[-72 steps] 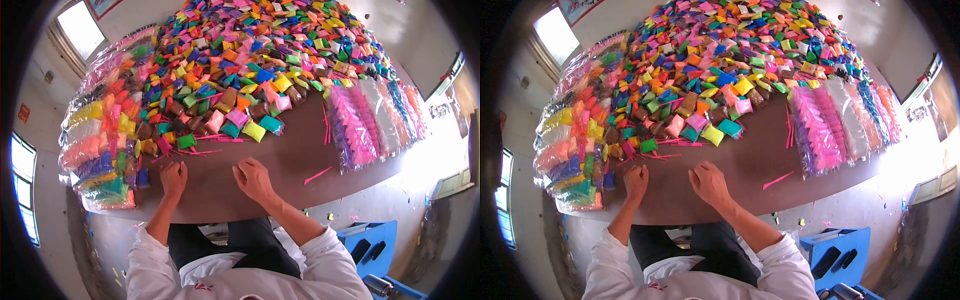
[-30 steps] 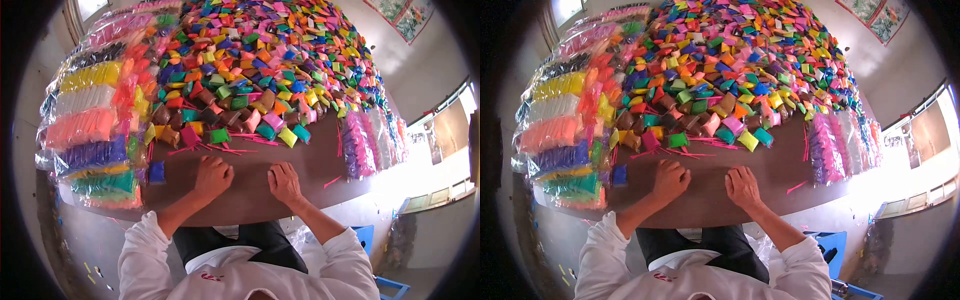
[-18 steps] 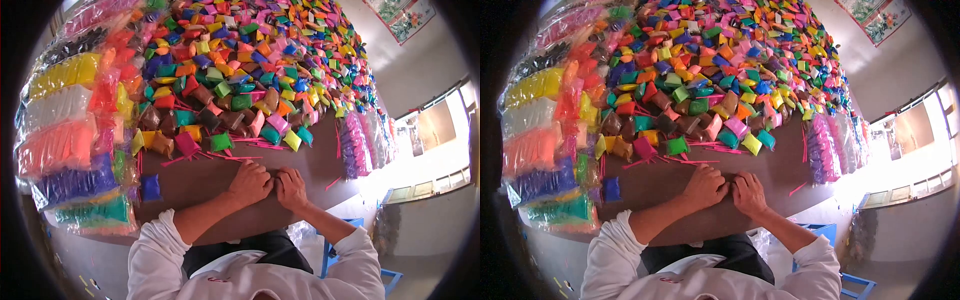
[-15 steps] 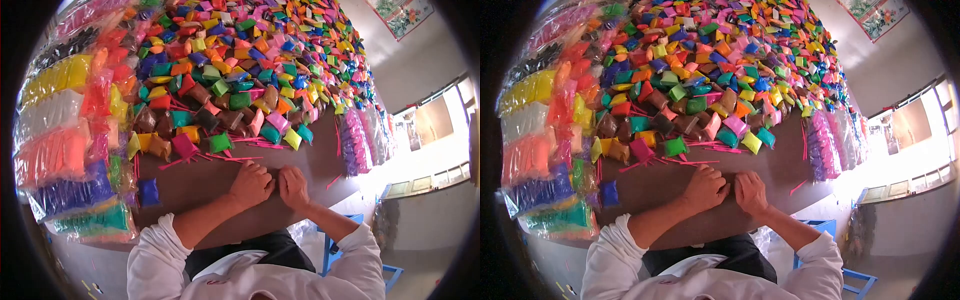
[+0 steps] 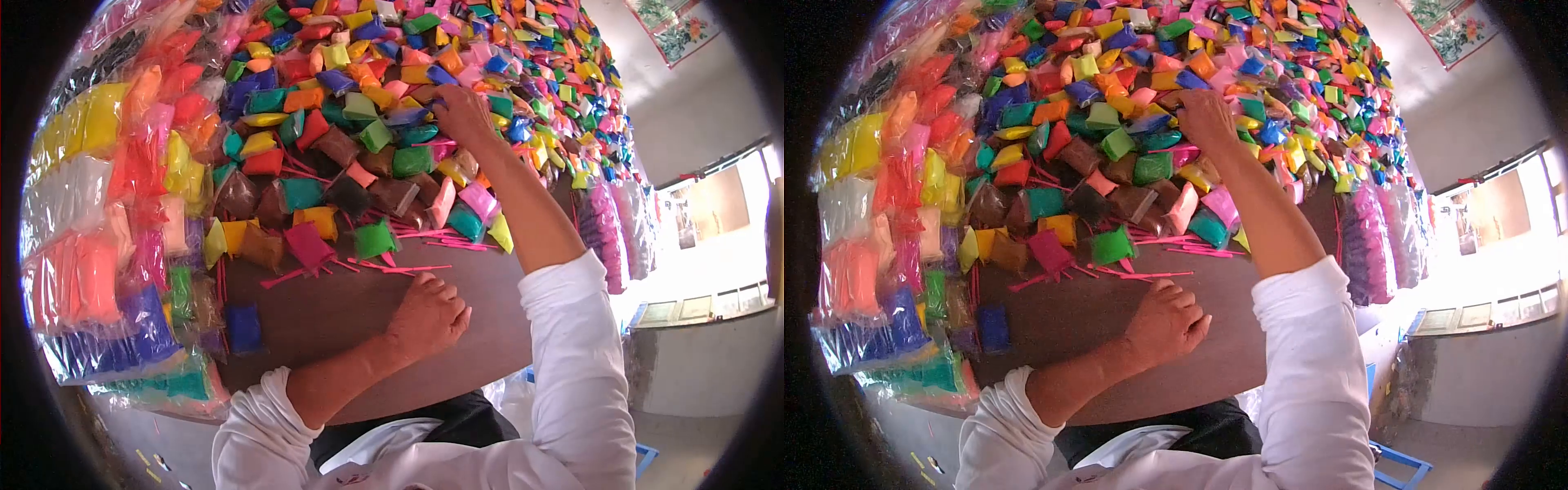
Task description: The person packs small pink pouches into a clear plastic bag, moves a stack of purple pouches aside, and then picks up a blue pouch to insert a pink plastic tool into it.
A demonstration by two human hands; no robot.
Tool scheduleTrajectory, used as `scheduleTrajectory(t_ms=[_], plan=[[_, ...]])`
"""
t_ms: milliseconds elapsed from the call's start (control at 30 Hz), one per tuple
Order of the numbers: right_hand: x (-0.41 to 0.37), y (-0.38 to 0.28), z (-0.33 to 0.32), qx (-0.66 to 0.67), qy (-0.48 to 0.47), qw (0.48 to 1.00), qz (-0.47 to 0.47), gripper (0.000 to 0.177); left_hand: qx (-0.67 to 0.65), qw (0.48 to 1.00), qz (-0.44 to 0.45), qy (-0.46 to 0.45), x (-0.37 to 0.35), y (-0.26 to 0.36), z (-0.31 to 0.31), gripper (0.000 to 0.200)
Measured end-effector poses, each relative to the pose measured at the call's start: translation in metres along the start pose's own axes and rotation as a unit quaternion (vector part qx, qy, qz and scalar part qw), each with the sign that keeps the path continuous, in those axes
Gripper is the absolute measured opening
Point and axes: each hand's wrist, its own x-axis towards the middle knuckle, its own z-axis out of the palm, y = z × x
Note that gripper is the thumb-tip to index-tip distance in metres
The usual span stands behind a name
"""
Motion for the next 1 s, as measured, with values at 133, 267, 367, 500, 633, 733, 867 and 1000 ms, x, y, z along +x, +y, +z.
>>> scheduleTrajectory(t_ms=[133,267,367,500,633,733,867,1000], plan=[[0.025,0.027,0.02,-0.091,-0.145,0.985,0.028,0.037,-0.01,1.0,-0.007,0.001,-0.001,-0.001,0.002,0.023],[0.034,0.051,0.025,-0.137,-0.185,0.973,0.026,0.045,-0.011,1.0,-0.013,-0.019,0.001,0.0,0.0,0.023],[0.031,0.058,0.023,-0.082,-0.114,0.989,0.036,0.042,-0.022,1.0,-0.013,-0.017,0.001,-0.001,0.0,0.023],[0.014,0.059,-0.012,0.105,-0.037,0.99,0.084,0.035,-0.028,0.999,-0.016,-0.013,0.001,0.0,-0.001,0.023],[-0.036,0.054,-0.056,0.341,0.01,0.928,0.153,0.022,-0.042,0.999,-0.016,-0.004,0.0,0.001,0.002,0.024],[-0.061,0.061,-0.072,0.499,0.049,0.849,0.166,0.023,-0.047,0.999,-0.011,-0.02,0.002,0.0,0.001,0.025],[-0.114,0.055,-0.091,0.617,0.043,0.753,0.224,0.018,-0.038,0.999,-0.002,-0.028,0.006,0.002,-0.004,0.029],[-0.179,0.021,-0.088,0.707,0.032,0.671,0.224,0.02,-0.113,0.99,-0.08,-0.033,0.0,-0.005,-0.002,0.036]])
